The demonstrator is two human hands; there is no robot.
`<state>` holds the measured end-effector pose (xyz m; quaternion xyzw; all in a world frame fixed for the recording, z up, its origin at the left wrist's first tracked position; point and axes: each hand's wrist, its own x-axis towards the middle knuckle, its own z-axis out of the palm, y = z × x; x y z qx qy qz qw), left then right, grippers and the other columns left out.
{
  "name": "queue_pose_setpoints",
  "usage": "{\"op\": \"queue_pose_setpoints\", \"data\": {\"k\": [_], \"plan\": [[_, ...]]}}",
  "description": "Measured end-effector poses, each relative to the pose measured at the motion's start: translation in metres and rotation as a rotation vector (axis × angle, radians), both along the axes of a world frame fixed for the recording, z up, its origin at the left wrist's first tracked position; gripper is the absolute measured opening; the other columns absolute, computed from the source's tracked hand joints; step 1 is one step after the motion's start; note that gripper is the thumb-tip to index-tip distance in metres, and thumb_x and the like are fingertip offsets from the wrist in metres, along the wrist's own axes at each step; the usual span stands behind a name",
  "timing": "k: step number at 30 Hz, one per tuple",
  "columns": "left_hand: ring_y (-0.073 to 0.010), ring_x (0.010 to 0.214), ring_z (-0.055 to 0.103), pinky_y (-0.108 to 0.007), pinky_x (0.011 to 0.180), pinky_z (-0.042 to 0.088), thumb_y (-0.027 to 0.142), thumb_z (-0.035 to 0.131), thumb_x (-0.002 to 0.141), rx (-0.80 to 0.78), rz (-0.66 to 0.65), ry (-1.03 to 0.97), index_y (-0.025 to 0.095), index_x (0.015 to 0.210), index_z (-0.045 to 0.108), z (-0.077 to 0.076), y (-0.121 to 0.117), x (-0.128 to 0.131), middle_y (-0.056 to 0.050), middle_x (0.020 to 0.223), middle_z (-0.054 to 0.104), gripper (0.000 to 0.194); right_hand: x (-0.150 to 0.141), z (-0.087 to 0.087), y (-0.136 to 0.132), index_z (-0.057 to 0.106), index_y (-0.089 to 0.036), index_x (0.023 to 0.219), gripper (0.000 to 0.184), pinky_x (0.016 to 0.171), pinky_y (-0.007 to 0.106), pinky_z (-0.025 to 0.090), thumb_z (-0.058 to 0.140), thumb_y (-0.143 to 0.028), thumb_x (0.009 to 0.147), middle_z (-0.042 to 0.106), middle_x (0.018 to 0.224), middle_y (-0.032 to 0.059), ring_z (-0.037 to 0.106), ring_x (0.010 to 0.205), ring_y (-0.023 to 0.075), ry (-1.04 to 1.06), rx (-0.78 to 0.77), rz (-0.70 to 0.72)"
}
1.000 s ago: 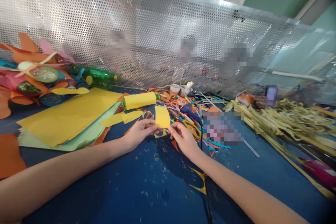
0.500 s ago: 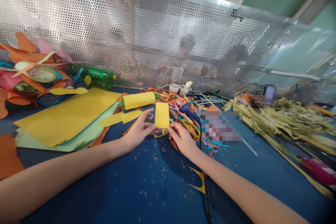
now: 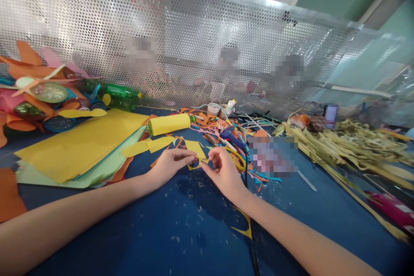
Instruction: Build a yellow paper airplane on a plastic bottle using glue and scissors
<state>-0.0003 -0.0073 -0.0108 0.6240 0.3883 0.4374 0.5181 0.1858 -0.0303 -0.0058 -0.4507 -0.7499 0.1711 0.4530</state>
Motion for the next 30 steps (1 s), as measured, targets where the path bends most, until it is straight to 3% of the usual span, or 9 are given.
{"op": "queue_pose_setpoints", "data": {"k": [4, 13, 21, 30], "plan": [[-0.0155, 0.072, 0.066, -0.027, 0.073, 0.052, 0.029, 0.064, 0.073, 0.061, -0.063, 0.030, 0.017, 0.089, 0.071, 0.003, -0.004, 0.002, -0.002, 0.082, 0.072, 0.020, -0.002, 0.007, -0.007, 0.054, -0.023, 0.086, 0.006, 0.080, 0.034, 0.044, 0.055, -0.019, 0.081, 0.054, 0.089, 0.0042, 0.052, 0.088, 0.0187, -0.203, 0.171, 0.058], [-0.0126, 0.066, 0.059, -0.023, 0.064, 0.048, 0.030, 0.060, 0.077, 0.143, -0.123, 0.105, 0.018, 0.089, 0.070, 0.004, -0.004, 0.001, -0.002, 0.076, 0.070, 0.020, -0.003, 0.008, -0.008, 0.053, -0.022, 0.082, 0.005, 0.072, 0.031, 0.046, 0.053, -0.017, 0.082, 0.057, 0.080, 0.0025, 0.056, 0.079, 0.0172, -0.212, 0.174, 0.027], [-0.0113, 0.064, 0.051, -0.023, 0.059, 0.043, 0.025, 0.059, 0.078, 0.397, 0.021, 0.301, 0.019, 0.080, 0.068, 0.004, -0.007, 0.001, 0.000, 0.071, 0.059, 0.011, -0.003, 0.004, -0.005, 0.052, -0.020, 0.081, 0.007, 0.072, 0.030, 0.044, 0.051, -0.014, 0.081, 0.056, 0.078, 0.0020, 0.054, 0.076, 0.0161, -0.227, 0.138, 0.062], [-0.0165, 0.088, 0.051, -0.031, 0.080, 0.045, 0.023, 0.061, 0.077, 0.627, 0.150, 0.325, 0.022, 0.077, 0.068, 0.011, -0.012, 0.002, -0.003, 0.087, 0.050, 0.007, -0.005, 0.008, -0.008, 0.051, -0.021, 0.081, 0.007, 0.073, 0.032, 0.046, 0.048, -0.014, 0.081, 0.055, 0.080, 0.0033, 0.054, 0.079, 0.0179, -0.218, 0.134, 0.061]]}}
